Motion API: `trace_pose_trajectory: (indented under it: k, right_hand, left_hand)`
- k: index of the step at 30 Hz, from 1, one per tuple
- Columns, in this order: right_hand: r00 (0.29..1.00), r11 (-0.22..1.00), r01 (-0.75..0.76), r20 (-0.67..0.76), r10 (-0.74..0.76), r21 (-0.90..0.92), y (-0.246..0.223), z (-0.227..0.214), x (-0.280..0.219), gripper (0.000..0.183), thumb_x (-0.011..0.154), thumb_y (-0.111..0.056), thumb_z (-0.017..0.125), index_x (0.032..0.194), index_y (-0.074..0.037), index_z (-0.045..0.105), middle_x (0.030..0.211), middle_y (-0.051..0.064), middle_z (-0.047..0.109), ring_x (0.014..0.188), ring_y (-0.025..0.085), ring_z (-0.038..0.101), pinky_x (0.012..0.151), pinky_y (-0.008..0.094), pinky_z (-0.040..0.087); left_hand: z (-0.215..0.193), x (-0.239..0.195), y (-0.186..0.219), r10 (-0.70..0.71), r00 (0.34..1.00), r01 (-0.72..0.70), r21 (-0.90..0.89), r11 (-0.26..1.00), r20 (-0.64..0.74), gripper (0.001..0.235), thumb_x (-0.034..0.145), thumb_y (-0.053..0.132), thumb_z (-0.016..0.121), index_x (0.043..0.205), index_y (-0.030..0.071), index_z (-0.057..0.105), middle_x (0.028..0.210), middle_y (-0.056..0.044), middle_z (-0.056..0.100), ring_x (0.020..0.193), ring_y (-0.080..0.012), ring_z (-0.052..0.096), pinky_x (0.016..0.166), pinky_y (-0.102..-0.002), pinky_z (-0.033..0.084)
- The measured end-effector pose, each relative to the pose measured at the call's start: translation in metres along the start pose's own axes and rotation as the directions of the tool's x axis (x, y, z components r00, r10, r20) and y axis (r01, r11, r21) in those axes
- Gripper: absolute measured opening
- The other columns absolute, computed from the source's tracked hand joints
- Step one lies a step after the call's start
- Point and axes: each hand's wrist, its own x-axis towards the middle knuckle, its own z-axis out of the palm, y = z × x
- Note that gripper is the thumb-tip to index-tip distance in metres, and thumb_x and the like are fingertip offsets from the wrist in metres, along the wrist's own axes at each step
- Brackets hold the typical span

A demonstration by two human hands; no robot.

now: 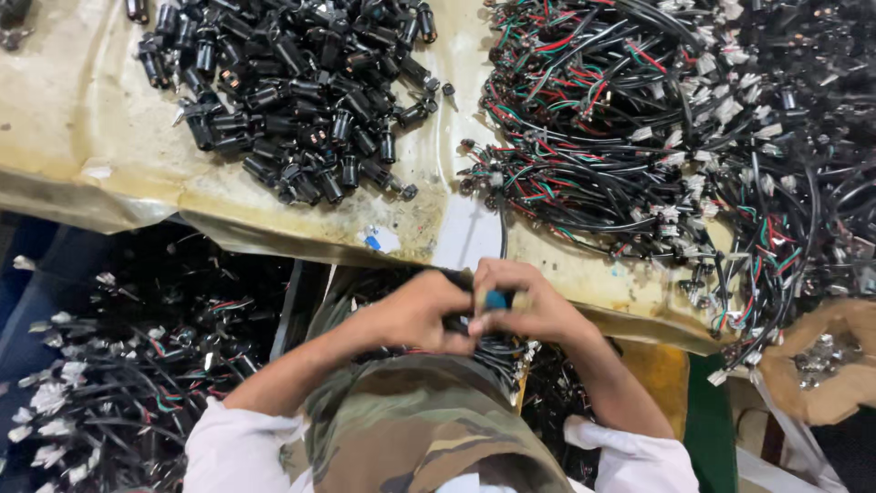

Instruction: The person repeatedly picks up black cylindrical components and wire harnesses from a table, uses pliers to strip or adjust wires, and assembles the components together. The person places finished assemblies into a bin below the table.

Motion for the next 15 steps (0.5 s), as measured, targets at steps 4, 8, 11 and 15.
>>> trace_pose_trajectory:
  k: [4, 8, 11, 15]
  right_hand:
    - [0.976, 0.993, -0.029, 0.217, 0.004, 0.111, 0.006, 0.006, -0.009, 0.027, 0.068, -0.011, 0.092, 0.079, -0.006, 0.067, 0.082, 0.0, 0.06, 0.082, 0.013, 0.058, 0.073, 0.03, 0.046]
    - [0.926, 0.937, -0.127, -0.3, 0.23, 0.326, 0.01, 0.038, -0.009, 0.022, 0.078, -0.006, 0.085, 0.082, -0.006, 0.063, 0.085, -0.001, 0.058, 0.083, 0.012, 0.054, 0.075, 0.029, 0.044]
    - [0.853, 0.93, -0.095, -0.453, 0.26, 0.355, 0.011, 0.054, -0.022, 0.023, 0.086, -0.013, 0.083, 0.085, -0.007, 0.061, 0.085, -0.001, 0.055, 0.082, 0.012, 0.052, 0.073, 0.028, 0.044]
    - [0.909, 0.384, 0.413, -0.399, -0.121, 0.826, -0.001, 0.047, -0.05, 0.058, 0.082, -0.052, 0.084, 0.082, -0.011, 0.042, 0.079, -0.001, 0.049, 0.062, 0.009, 0.044, 0.061, 0.026, 0.038]
  left_hand:
    - [0.005, -0.006, 0.009, -0.051, 0.987, 0.048, 0.022, 0.999, 0.154, 0.026, 0.078, 0.029, 0.079, 0.089, 0.008, 0.07, 0.08, -0.014, 0.067, 0.074, -0.0355, 0.067, 0.066, -0.043, 0.053]
    - [0.002, -0.012, 0.007, -0.149, 0.981, 0.177, 0.261, 0.949, -0.122, 0.023, 0.071, 0.028, 0.08, 0.077, 0.008, 0.069, 0.071, -0.012, 0.066, 0.065, -0.0349, 0.066, 0.057, -0.044, 0.049]
    - [0.013, -0.015, 0.005, -0.143, 0.947, 0.236, 0.318, 0.918, -0.289, 0.023, 0.071, 0.026, 0.081, 0.073, 0.008, 0.066, 0.068, -0.012, 0.064, 0.062, -0.0344, 0.064, 0.054, -0.044, 0.047]
    - [0.052, -0.02, 0.011, -0.009, 0.941, 0.138, 0.359, 0.923, -0.337, 0.016, 0.071, 0.022, 0.078, 0.078, 0.012, 0.069, 0.07, -0.008, 0.065, 0.059, -0.0315, 0.064, 0.051, -0.042, 0.047]
